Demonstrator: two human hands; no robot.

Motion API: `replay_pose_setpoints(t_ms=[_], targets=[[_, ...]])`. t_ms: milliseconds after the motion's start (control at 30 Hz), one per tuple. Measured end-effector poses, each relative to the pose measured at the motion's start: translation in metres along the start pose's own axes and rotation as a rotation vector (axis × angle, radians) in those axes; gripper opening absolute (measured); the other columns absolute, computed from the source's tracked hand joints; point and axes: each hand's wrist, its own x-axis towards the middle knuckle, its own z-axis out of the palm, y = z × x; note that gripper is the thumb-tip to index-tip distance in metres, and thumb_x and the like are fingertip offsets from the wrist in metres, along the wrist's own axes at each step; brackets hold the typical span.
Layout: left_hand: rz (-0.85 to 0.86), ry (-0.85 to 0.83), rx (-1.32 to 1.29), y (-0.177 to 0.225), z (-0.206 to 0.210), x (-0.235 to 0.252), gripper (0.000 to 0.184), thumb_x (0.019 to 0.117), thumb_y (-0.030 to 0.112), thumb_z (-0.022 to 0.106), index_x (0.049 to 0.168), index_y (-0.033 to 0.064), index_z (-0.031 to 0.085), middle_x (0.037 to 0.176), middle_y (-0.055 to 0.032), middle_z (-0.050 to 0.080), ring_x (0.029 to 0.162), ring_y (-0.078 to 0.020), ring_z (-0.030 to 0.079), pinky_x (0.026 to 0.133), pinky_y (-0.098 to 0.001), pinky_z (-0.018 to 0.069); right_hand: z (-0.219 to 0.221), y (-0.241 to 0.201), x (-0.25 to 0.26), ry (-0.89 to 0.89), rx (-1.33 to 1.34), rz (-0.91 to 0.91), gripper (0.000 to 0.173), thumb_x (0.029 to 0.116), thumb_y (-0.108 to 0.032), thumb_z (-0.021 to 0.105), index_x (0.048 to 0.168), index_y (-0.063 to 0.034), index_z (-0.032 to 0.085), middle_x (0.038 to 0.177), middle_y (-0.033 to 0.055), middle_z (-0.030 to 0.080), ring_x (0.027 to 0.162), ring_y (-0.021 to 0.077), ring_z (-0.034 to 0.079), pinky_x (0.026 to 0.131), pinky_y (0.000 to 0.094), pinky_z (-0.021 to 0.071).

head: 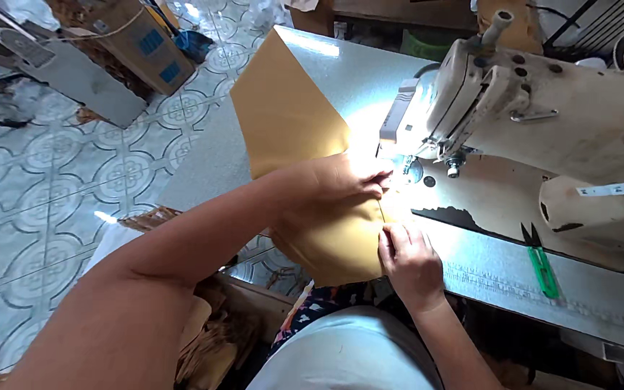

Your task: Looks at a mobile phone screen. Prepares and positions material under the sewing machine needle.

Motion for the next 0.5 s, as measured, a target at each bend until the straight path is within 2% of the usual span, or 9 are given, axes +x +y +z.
replay_pose_setpoints(t_ms=[100,200,300,400,500], targets=[[0.030,-0.032,-0.132,-0.002,-0.003,0.005,0.006,0.0950,0.007,0.067,0.095,0.0014,0.069,0.082,-0.0079,0.066,0.078,-0.0165,0.063,0.074,-0.0340,0.0509,-0.001,0.000,0.000,0.015,-0.004,0.022,0.028,0.0974,-0.029,0.063,0.102,-0.0064,0.078,0.097,0.0141,0.074,0.088,0.0284,0.074,0.070,0.0363,0.0602],[0.051,-0.107,-0.215,-0.012,-0.005,0.006,0.007,0.0964,0.009,0.066,0.093,0.0060,0.072,0.086,-0.0023,0.070,0.081,-0.0099,0.064,0.076,-0.0292,0.0522,-0.002,0.000,-0.001,0.006,0.004,0.063,0.035,0.0965,-0.037,0.065,0.104,-0.0056,0.078,0.097,0.0139,0.074,0.091,0.0289,0.073,0.073,0.0367,0.0605],[0.064,-0.134,-0.155,-0.018,-0.010,0.006,0.004,0.0888,0.016,0.075,0.091,0.0127,0.075,0.087,0.0040,0.074,0.083,-0.0075,0.067,0.079,-0.0329,0.0541,-0.003,-0.001,-0.002,-0.001,0.003,0.084,0.043,0.0952,-0.044,0.065,0.103,-0.0041,0.078,0.096,0.0144,0.074,0.091,0.0301,0.073,0.072,0.0379,0.0603],[0.104,-0.086,-0.038,-0.014,-0.016,0.005,0.007,0.0902,0.021,0.074,0.090,0.0156,0.079,0.087,0.0047,0.076,0.086,-0.0090,0.069,0.086,-0.0390,0.0518,-0.003,-0.002,-0.002,-0.010,-0.008,0.105,0.044,0.0950,-0.046,0.065,0.103,-0.0048,0.078,0.098,0.0149,0.074,0.094,0.0310,0.073,0.074,0.0388,0.0605],[0.117,-0.065,0.067,-0.012,-0.018,0.007,0.011,0.0929,0.026,0.071,0.089,0.0191,0.079,0.085,0.0044,0.075,0.086,-0.0125,0.069,0.089,-0.0441,0.0494,-0.003,-0.002,-0.001,-0.022,-0.035,0.089,0.034,0.0977,-0.034,0.063,0.102,-0.0040,0.078,0.094,0.0152,0.074,0.089,0.0308,0.074,0.072,0.0386,0.0607]])
